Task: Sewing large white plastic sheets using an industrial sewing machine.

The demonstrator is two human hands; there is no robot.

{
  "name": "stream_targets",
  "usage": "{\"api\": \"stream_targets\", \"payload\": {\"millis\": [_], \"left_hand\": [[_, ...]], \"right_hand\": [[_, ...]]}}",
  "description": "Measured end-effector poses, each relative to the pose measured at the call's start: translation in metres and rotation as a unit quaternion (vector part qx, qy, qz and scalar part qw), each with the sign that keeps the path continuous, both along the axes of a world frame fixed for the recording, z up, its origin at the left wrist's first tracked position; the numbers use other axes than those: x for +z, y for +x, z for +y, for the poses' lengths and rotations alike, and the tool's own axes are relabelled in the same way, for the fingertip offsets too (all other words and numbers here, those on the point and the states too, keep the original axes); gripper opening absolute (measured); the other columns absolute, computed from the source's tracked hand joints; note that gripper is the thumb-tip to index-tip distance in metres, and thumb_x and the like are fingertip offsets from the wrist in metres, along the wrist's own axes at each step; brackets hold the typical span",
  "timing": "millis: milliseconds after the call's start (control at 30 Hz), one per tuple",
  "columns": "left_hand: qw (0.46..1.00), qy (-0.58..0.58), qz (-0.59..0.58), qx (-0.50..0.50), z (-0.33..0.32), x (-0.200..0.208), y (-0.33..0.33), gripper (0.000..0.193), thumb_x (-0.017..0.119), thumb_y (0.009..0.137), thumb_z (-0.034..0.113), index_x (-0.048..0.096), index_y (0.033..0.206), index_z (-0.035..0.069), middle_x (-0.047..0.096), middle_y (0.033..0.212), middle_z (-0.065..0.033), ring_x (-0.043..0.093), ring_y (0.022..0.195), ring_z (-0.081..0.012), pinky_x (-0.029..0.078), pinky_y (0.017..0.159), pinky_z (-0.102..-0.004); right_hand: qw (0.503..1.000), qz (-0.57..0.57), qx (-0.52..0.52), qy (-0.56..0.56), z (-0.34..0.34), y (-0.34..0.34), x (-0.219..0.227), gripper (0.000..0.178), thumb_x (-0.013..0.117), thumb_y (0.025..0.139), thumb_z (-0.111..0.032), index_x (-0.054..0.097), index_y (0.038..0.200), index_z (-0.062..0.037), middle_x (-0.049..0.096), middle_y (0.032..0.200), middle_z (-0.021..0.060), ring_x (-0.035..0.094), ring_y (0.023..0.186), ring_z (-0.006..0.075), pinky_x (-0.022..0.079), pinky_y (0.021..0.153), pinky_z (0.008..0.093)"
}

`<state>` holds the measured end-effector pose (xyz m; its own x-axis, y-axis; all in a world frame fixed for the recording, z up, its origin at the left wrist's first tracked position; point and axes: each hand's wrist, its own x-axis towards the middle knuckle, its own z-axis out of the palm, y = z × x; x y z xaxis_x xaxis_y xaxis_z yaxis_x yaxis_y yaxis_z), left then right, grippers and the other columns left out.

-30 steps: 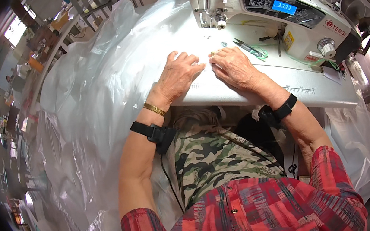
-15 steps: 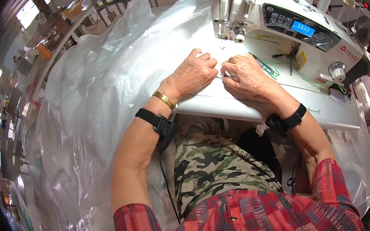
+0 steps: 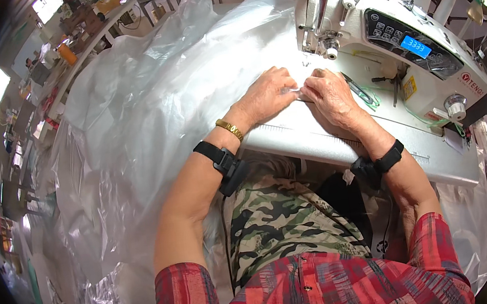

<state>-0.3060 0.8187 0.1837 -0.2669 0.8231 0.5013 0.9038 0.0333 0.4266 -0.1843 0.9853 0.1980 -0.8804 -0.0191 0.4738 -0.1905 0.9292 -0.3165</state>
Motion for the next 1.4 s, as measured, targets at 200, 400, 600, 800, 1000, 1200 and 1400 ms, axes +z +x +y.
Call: {"api": "stream_targets", "payload": {"millis": [200, 400, 600, 800, 1000, 1200, 1400], "left_hand": [[0.992, -0.025, -0.127, 0.01, 0.008, 0.003, -0.008, 0.026, 0.065, 0.088, 0.025, 0.067, 0.085, -0.002, 0.06, 0.083, -0.0107, 0.054, 0.086, -0.0265, 0.044, 0.083, -0.0373], [0.992, -0.05, -0.099, 0.067, 0.019, 0.001, -0.006, 0.03, 0.064, 0.088, 0.026, 0.065, 0.084, -0.004, 0.062, 0.083, -0.0148, 0.057, 0.08, -0.0298, 0.046, 0.077, -0.0404], [0.988, -0.037, -0.051, 0.141, 0.028, -0.003, 0.0, 0.03, 0.066, 0.081, 0.026, 0.064, 0.083, -0.004, 0.063, 0.085, -0.0181, 0.061, 0.079, -0.0328, 0.048, 0.073, -0.0428], [0.975, 0.024, -0.119, 0.188, 0.028, -0.005, 0.007, 0.015, 0.068, 0.074, 0.011, 0.064, 0.083, -0.001, 0.063, 0.086, -0.0164, 0.062, 0.08, -0.0328, 0.051, 0.076, -0.04], [0.983, 0.048, -0.066, 0.164, 0.026, -0.009, 0.01, 0.008, 0.067, 0.079, 0.006, 0.067, 0.085, 0.001, 0.062, 0.085, -0.0132, 0.063, 0.083, -0.0292, 0.051, 0.076, -0.039], [0.98, -0.039, 0.165, 0.106, 0.008, 0.001, 0.02, 0.007, 0.065, 0.084, 0.005, 0.069, 0.089, 0.004, 0.061, 0.089, -0.0088, 0.061, 0.089, -0.0261, 0.052, 0.077, -0.0392], [0.972, -0.056, 0.205, 0.097, 0.011, 0.002, 0.016, 0.004, 0.062, 0.084, 0.003, 0.067, 0.085, 0.003, 0.061, 0.094, -0.0097, 0.059, 0.092, -0.0275, 0.052, 0.08, -0.0378]], "right_hand": [[0.998, -0.042, -0.054, -0.002, 0.0, -0.007, -0.01, 0.021, 0.058, 0.094, -0.02, 0.069, 0.089, -0.0027, 0.063, 0.1, 0.0164, 0.058, 0.096, 0.034, 0.044, 0.085, 0.0472], [0.996, -0.016, -0.089, -0.028, -0.005, -0.008, -0.015, 0.023, 0.058, 0.093, -0.019, 0.067, 0.089, 0.0021, 0.061, 0.097, 0.0193, 0.058, 0.095, 0.0359, 0.044, 0.086, 0.0473], [0.992, -0.038, -0.108, -0.05, -0.009, -0.008, -0.013, 0.017, 0.064, 0.086, -0.015, 0.065, 0.089, 0.0021, 0.06, 0.096, 0.0193, 0.058, 0.095, 0.035, 0.045, 0.085, 0.0458], [0.994, 0.02, -0.094, -0.054, -0.008, -0.009, -0.019, 0.011, 0.066, 0.083, -0.01, 0.066, 0.09, -0.0018, 0.06, 0.096, 0.0175, 0.058, 0.094, 0.034, 0.045, 0.084, 0.0455], [0.995, 0.045, -0.084, -0.027, -0.008, -0.005, -0.021, 0.007, 0.066, 0.083, -0.009, 0.067, 0.088, -0.0049, 0.06, 0.093, 0.0164, 0.059, 0.092, 0.033, 0.048, 0.082, 0.0439], [0.995, 0.034, -0.085, 0.036, -0.015, 0.001, -0.018, 0.013, 0.061, 0.083, -0.01, 0.067, 0.089, -0.0001, 0.063, 0.098, 0.0154, 0.059, 0.098, 0.032, 0.048, 0.085, 0.0439], [0.985, -0.018, -0.134, 0.103, -0.019, 0.004, -0.018, 0.018, 0.055, 0.086, -0.011, 0.068, 0.093, -0.0014, 0.063, 0.103, 0.0136, 0.056, 0.106, 0.0283, 0.045, 0.088, 0.0429]]}}
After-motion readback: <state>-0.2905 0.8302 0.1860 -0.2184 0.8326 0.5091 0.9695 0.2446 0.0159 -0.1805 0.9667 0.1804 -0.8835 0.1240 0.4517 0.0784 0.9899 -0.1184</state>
